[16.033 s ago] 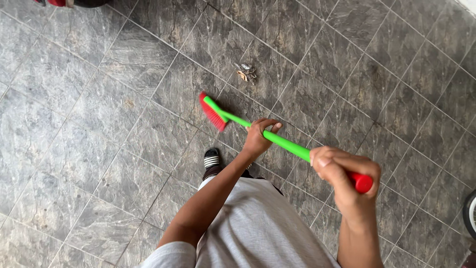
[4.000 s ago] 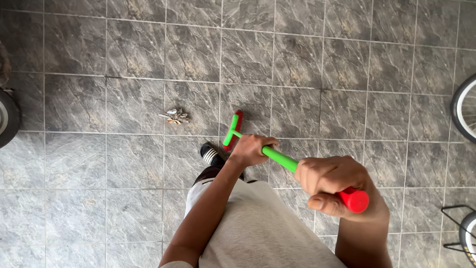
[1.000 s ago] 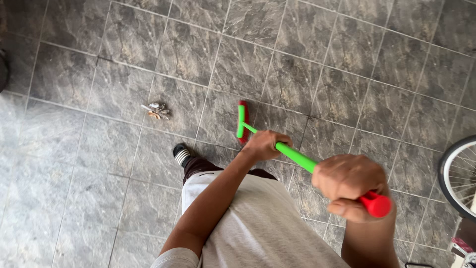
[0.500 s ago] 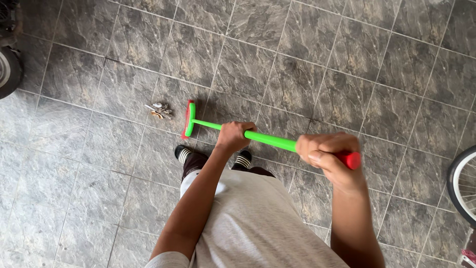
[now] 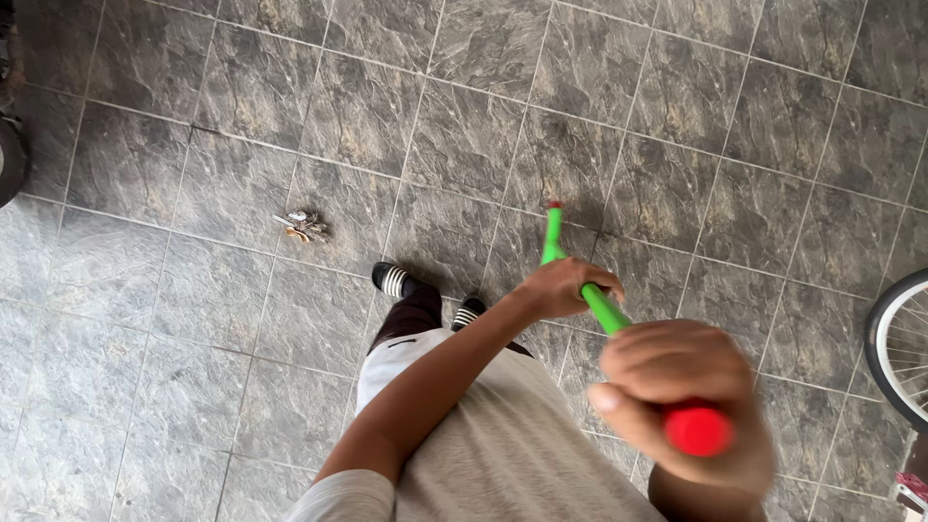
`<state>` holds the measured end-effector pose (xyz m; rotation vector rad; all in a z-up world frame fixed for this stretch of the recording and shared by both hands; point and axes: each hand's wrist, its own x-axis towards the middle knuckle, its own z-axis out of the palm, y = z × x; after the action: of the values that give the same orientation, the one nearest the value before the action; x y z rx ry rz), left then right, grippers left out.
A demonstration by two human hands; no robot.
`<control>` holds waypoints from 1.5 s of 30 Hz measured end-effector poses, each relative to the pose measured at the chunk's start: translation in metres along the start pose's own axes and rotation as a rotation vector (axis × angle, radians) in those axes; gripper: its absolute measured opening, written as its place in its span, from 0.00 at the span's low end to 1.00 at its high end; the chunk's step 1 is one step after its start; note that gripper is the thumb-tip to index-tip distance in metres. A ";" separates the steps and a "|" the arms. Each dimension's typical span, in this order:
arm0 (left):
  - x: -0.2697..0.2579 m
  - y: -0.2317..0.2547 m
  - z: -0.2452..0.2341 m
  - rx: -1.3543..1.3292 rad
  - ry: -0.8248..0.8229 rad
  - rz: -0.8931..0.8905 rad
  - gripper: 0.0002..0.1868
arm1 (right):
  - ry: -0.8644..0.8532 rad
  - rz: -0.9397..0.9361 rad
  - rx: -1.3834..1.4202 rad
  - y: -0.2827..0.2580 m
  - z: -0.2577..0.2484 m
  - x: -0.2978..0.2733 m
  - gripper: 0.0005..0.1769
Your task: The person sweeps a tiled floor using a long-handled broom, gathering small pieces of debris into a single spot.
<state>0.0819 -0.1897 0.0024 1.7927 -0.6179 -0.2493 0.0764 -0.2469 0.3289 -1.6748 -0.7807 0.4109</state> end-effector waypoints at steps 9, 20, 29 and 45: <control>-0.006 -0.034 -0.048 0.136 -0.026 -0.192 0.11 | -0.147 0.015 0.057 0.051 0.008 0.042 0.22; -0.037 -0.040 -0.150 0.216 0.178 -0.307 0.10 | -0.437 -0.178 0.530 0.090 -0.015 0.124 0.15; -0.088 -0.066 -0.224 0.292 0.315 -0.433 0.06 | -0.498 -0.176 0.680 0.126 0.012 0.191 0.13; -0.180 -0.100 -0.302 0.388 0.563 -0.593 0.06 | -0.521 -0.045 0.717 0.130 0.100 0.282 0.12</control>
<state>0.1006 0.1742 -0.0231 2.2636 0.2985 -0.0075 0.2485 0.0071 0.2183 -0.8789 -0.9017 0.9887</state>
